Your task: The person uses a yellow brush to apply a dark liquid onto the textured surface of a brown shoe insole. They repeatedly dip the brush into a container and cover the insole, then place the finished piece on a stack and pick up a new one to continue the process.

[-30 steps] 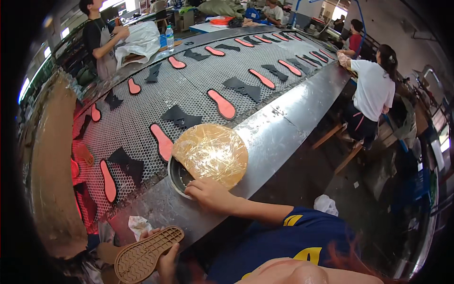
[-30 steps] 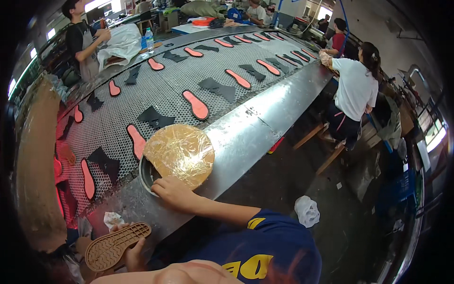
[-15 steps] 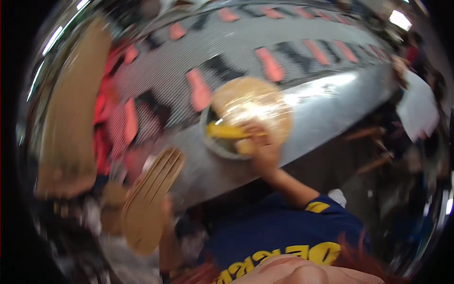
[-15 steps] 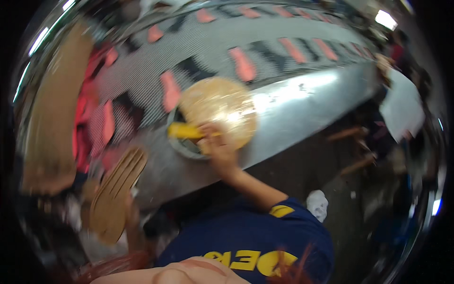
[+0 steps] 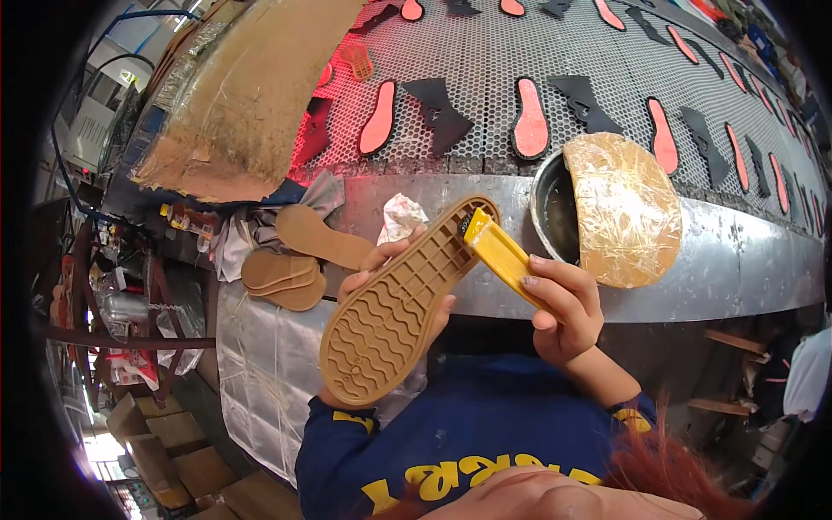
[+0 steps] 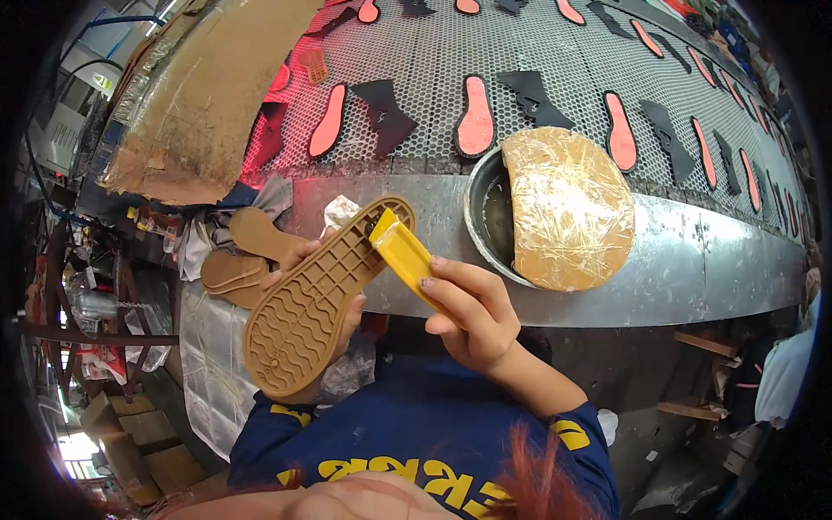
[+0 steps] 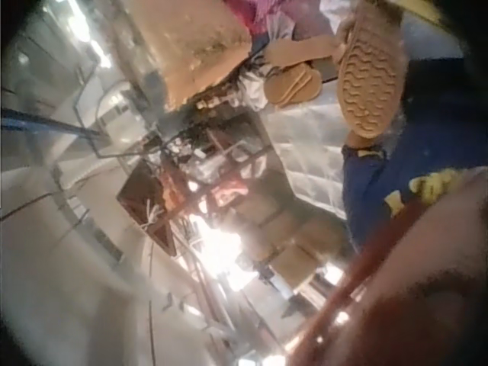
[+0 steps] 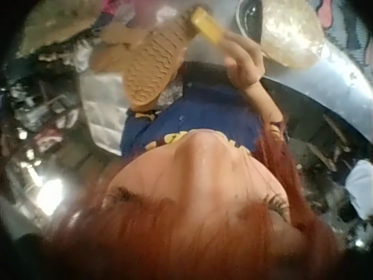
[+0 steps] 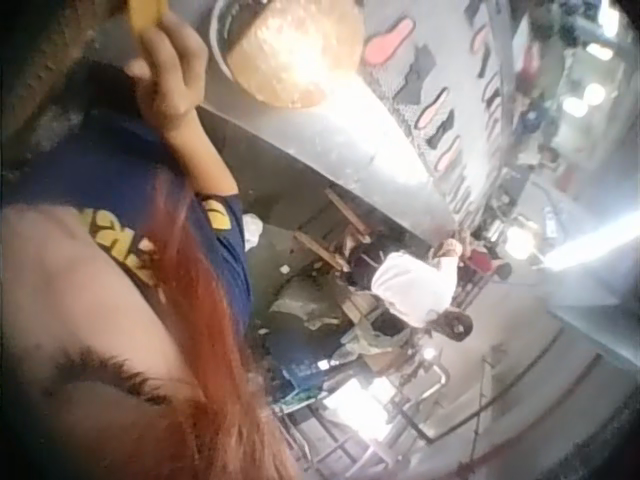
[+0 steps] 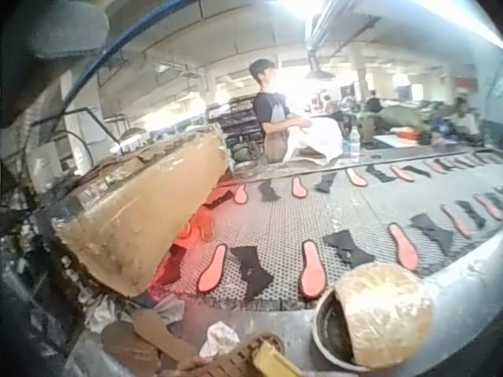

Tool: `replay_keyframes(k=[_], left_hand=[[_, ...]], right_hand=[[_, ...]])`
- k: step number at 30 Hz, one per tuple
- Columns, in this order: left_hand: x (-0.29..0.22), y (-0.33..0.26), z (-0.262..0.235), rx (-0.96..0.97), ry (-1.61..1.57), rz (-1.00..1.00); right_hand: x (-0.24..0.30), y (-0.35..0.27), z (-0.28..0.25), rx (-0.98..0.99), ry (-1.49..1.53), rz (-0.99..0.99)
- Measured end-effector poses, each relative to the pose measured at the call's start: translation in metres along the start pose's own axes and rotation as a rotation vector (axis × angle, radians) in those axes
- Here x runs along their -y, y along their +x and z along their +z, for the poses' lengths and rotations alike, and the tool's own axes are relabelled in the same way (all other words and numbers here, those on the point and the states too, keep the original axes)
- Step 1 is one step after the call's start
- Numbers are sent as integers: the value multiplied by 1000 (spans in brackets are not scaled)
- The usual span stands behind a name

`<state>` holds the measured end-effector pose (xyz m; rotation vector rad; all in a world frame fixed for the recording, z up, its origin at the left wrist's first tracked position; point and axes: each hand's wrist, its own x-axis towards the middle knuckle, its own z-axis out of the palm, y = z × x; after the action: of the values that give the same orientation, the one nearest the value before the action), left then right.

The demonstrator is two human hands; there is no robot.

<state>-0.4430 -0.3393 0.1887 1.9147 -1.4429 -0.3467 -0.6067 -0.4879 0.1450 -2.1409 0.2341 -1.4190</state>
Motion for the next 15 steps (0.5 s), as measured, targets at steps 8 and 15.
replay_keyframes(k=[8,15], left_hand=[[12,-1,18,-67,-232,47],[10,10,10,-203,-1758,-292]], right_hand=[[4,0,7,58,-17,-17],[25,13,28,116,125,-184]])
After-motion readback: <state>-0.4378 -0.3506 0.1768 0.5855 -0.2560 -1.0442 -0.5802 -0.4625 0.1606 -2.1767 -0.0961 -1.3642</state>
